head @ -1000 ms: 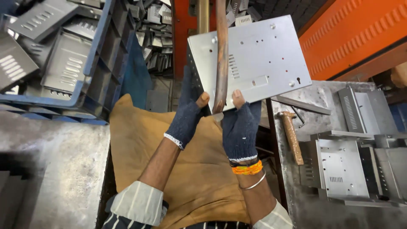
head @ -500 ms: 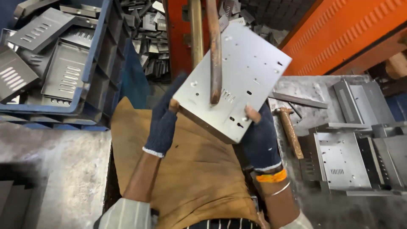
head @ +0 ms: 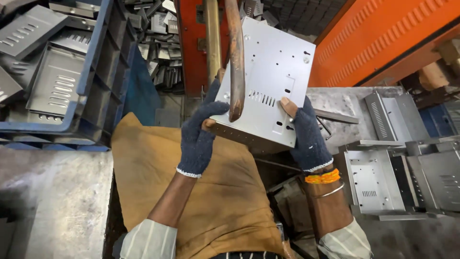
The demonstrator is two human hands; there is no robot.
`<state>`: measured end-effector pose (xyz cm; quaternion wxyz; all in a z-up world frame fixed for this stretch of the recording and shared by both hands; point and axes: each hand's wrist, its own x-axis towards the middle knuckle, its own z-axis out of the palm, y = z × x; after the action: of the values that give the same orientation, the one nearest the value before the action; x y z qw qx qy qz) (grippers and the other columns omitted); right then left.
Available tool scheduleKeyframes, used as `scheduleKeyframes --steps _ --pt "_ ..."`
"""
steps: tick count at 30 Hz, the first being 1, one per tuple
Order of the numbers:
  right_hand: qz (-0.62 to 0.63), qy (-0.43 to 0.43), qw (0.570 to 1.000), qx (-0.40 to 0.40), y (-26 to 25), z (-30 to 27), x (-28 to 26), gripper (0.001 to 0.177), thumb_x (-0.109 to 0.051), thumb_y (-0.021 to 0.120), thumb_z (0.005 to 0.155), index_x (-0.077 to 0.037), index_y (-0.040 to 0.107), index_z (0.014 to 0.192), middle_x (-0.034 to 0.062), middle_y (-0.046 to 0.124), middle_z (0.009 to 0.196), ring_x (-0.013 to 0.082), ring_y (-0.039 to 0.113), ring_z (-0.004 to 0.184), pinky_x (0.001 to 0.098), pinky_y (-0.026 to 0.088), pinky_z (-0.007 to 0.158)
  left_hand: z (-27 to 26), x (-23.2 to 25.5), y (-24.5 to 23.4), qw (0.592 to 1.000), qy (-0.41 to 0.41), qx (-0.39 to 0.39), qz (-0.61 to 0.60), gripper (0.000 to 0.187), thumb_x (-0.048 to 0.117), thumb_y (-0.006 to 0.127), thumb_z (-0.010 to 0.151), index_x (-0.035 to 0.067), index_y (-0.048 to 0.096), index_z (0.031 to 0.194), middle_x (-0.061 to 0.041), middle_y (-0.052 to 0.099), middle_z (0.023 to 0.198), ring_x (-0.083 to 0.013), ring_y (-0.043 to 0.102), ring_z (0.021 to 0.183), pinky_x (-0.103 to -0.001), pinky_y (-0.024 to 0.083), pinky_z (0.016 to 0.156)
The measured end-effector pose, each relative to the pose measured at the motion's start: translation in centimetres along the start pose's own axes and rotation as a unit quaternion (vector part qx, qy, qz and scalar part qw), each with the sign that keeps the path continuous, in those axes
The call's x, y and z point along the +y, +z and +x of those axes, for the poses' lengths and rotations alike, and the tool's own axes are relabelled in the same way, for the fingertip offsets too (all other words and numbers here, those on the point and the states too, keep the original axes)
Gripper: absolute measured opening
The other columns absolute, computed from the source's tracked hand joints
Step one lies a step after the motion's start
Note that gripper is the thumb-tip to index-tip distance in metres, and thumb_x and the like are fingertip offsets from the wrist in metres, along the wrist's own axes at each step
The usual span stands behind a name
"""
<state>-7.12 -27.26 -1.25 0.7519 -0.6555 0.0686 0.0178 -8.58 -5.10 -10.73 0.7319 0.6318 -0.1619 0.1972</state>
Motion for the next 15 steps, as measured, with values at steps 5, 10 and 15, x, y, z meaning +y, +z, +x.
scheduleKeyframes --steps 5,10,15 --pt "-0.006 -0.008 1.000 0.000 -0.4 0.6 1.5 0.053 -0.026 0.067 0.090 -0.006 0.056 0.138 0.0052 0.066 0.121 0.0135 0.064 0.105 0.0312 0.055 0.087 -0.1 -1.2 -0.1 0.999 -0.024 0.026 0.029 0.037 0.032 0.053 0.109 0.002 0.072 0.120 -0.010 0.074 0.125 -0.0163 0.064 0.105 -0.032 0.050 0.093" --pt "-0.169 -0.191 0.963 -0.093 -2.8 -0.4 3.6 0.042 -0.024 0.057 0.107 -0.004 0.055 0.144 0.0076 0.059 0.144 0.0153 0.057 0.131 0.0321 0.049 0.109 0.5 -0.5 -0.3 0.999 0.032 0.012 0.024 0.039 0.034 0.054 0.112 0.000 0.070 0.122 -0.008 0.074 0.121 -0.0152 0.067 0.112 -0.031 0.052 0.096" --pt "-0.211 -0.265 0.941 -0.024 -0.6 -0.8 2.2 0.042 -0.018 0.059 0.102 -0.003 0.053 0.141 0.0143 0.058 0.138 0.0214 0.059 0.127 0.0357 0.051 0.105 -0.2 -2.0 0.1 0.997 -0.063 0.042 0.001 0.042 0.038 0.058 0.105 0.001 0.074 0.119 -0.006 0.077 0.111 -0.0110 0.059 0.083 -0.029 0.048 0.075"
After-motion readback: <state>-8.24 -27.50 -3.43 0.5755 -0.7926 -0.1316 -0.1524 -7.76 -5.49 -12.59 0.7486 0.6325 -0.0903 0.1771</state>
